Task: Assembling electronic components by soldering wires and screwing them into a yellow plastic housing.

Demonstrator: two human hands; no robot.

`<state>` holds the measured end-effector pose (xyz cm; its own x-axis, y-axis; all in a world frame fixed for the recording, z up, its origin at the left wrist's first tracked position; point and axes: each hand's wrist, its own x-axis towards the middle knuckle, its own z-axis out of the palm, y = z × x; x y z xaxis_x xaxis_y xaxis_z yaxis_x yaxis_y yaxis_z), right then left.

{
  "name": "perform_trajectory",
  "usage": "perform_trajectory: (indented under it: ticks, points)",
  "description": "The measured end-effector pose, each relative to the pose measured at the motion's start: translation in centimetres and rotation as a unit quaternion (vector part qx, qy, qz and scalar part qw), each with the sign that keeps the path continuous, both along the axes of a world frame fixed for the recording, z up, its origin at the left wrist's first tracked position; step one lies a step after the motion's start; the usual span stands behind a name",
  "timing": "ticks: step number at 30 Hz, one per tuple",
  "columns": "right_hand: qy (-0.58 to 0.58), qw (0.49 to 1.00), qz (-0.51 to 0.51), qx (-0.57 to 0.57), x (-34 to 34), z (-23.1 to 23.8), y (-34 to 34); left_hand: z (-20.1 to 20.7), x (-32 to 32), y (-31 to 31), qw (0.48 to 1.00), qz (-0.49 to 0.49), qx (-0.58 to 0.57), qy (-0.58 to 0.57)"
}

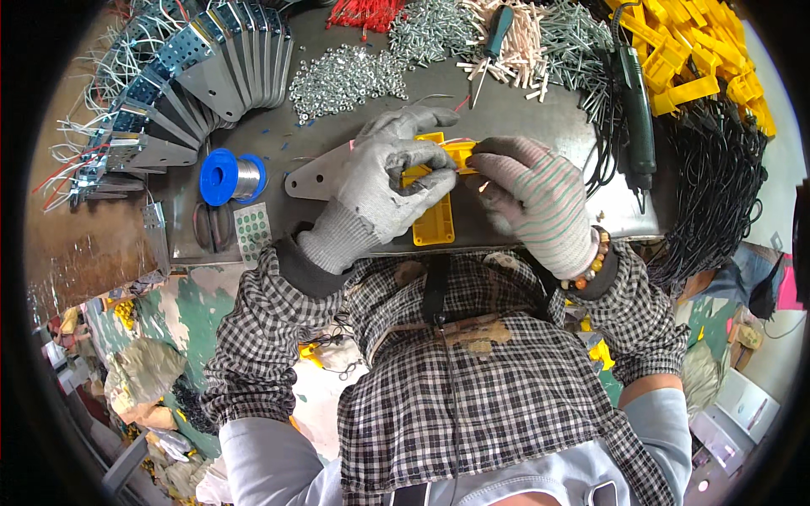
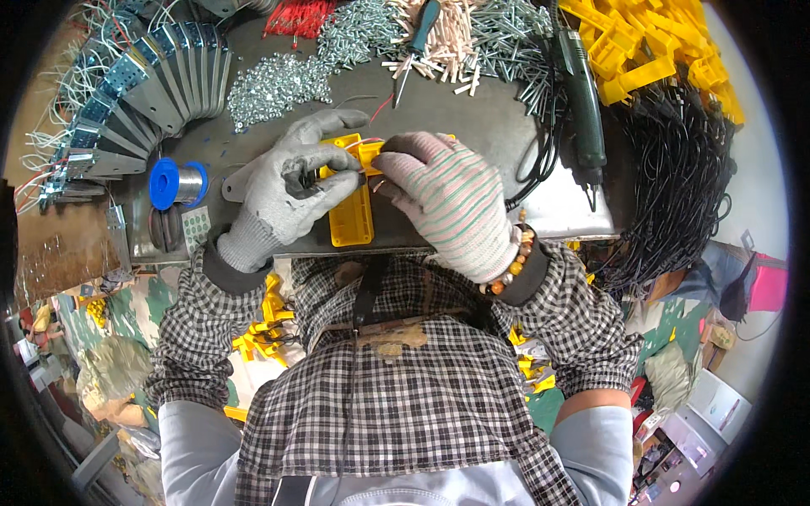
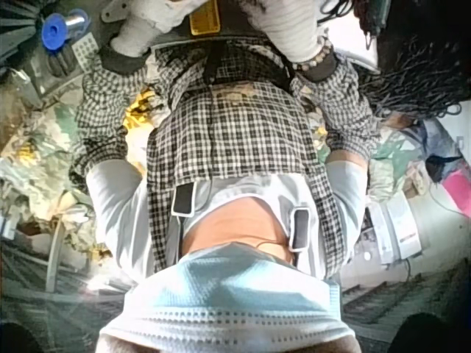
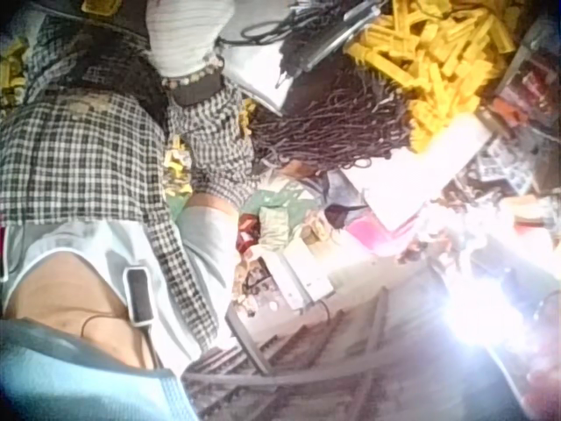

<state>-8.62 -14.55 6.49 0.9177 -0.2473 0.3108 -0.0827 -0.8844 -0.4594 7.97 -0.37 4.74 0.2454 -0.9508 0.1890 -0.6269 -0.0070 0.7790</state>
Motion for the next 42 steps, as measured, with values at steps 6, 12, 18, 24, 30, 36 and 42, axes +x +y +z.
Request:
perform_trajectory:
  ticks: [6,12,18,24,30,36,42]
  points:
    - [0.04,0.989,-0.037,0.14,0.2,0.5,-0.5,0.1,0.4,0.2,0.992,-0.004,0.018,0.125]
    - [-0.003,0.936,-0.047,0.35,0.6,-0.1,-0.3,-0.1,0.8,0.3,0.989,-0.022,0.013,0.144]
    - [0.012,0.919,-0.026,0.394,1.0,-0.7,0.0,-1.9,1.6,0.6,0.965,-0.043,-0.005,0.258]
    - [-0.089,0.943,0.068,0.312,1.1,-1.2,-0.1,-1.8,1.9,0.6,0.971,-0.08,-0.04,0.222]
    - [-0.067,0.97,0.064,0.224,1.3,-0.4,0.0,0.2,2.3,0.7,0.971,-0.111,0.024,0.211]
    - [-0.088,0.993,0.061,0.053,1.4,-0.6,-0.1,0.2,1.0,0.5,0.956,-0.058,0.008,0.287]
    - [0.213,0.817,0.011,0.535,2.7,2.3,-3.0,2.7,-2.2,-0.9,0.948,0.08,-0.121,-0.285]
